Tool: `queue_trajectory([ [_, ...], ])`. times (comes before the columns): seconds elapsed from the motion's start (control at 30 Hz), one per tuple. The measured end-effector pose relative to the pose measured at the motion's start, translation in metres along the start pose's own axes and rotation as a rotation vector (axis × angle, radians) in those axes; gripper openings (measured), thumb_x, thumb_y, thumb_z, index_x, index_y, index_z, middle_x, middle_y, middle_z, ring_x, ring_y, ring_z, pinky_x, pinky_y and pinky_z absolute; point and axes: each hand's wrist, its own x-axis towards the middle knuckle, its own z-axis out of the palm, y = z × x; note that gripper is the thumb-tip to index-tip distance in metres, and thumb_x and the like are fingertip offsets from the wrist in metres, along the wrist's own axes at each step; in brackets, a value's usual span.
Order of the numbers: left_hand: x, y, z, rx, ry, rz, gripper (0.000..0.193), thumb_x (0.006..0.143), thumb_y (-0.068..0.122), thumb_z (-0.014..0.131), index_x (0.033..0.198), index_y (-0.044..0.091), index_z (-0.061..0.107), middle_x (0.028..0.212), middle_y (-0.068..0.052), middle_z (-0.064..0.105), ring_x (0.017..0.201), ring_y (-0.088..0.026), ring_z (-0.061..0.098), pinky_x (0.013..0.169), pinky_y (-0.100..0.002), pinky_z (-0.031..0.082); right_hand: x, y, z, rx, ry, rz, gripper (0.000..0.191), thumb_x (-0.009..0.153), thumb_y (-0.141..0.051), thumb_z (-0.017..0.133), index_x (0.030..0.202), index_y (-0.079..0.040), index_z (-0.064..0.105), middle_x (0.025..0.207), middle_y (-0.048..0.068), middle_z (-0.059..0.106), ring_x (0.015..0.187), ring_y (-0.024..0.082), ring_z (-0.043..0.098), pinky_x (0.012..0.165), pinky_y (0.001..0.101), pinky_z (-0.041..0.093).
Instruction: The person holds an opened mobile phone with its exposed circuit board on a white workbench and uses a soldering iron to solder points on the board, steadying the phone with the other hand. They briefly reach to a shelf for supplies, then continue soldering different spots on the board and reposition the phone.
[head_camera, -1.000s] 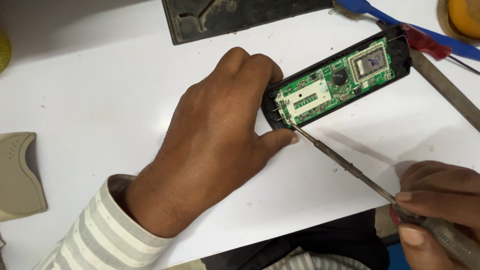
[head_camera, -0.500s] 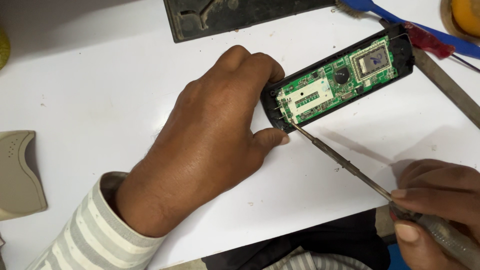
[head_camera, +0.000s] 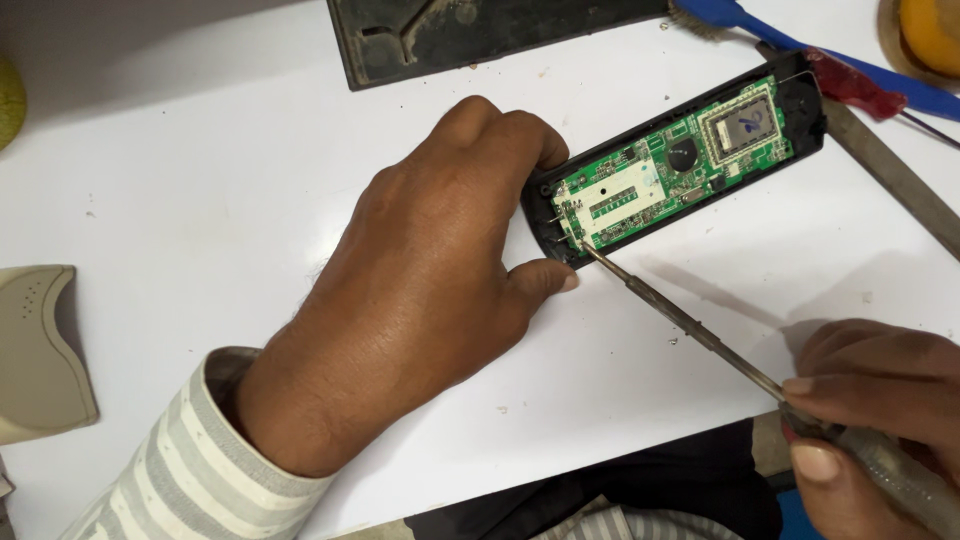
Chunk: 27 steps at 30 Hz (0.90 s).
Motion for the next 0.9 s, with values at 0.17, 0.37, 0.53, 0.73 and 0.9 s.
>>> queue_trajectory([
  [0.17,0.000,-0.001,0.001,0.005,0.005,0.006,0.053,0.070,0.016,0.091,0.112,0.004,0.063,0.101,-0.010,0.060,0.080,-0.023,0.070,0.066,-0.038,0.056,0.003,-0.004,0.001,-0.003,-0.009,-0.012,0.033,0.088,-0.030,0.071,0.108,-0.007,0.061,0.091,0.010,0.064,0.081,0.021,0.069,0.080,0.0410,0.058],
  [0.37,0.000,0.001,-0.002,0.016,0.019,0.028,0.050,0.070,0.014,0.091,0.110,0.002,0.064,0.100,-0.012,0.062,0.079,-0.025,0.069,0.066,-0.038,0.056,0.007,-0.017,0.003,0.024,0.085,0.008,0.028,0.096,-0.031,0.067,0.110,-0.008,0.059,0.093,0.010,0.065,0.088,0.019,0.072,0.085,0.0371,0.057],
  [0.53,0.009,0.011,-0.008,0.042,-0.080,-0.119,0.058,0.068,0.016,0.091,0.118,0.002,0.066,0.103,-0.010,0.065,0.071,-0.021,0.064,0.061,-0.035,0.057,0.018,-0.036,0.005,0.282,0.247,0.055,0.029,0.100,-0.021,0.070,0.119,-0.005,0.056,0.087,0.009,0.067,0.072,0.010,0.065,0.084,0.0327,0.058],
  [0.73,0.019,0.028,-0.019,0.007,-0.162,-0.288,0.068,0.062,0.021,0.092,0.121,0.003,0.065,0.101,-0.007,0.064,0.065,-0.017,0.063,0.057,-0.033,0.052,0.040,-0.045,0.018,0.538,0.507,0.070,0.035,0.092,-0.011,0.070,0.118,-0.004,0.048,0.085,0.013,0.066,0.063,0.009,0.059,0.060,0.0242,0.052],
  [0.9,0.027,0.039,-0.023,-0.067,-0.021,-0.308,0.057,0.065,0.025,0.088,0.113,0.003,0.066,0.091,-0.007,0.065,0.063,-0.015,0.057,0.054,-0.032,0.049,0.042,-0.033,0.018,0.686,0.672,-0.045,0.035,0.094,-0.008,0.070,0.118,-0.005,0.045,0.086,0.015,0.062,0.063,0.010,0.058,0.055,0.0235,0.051],
])
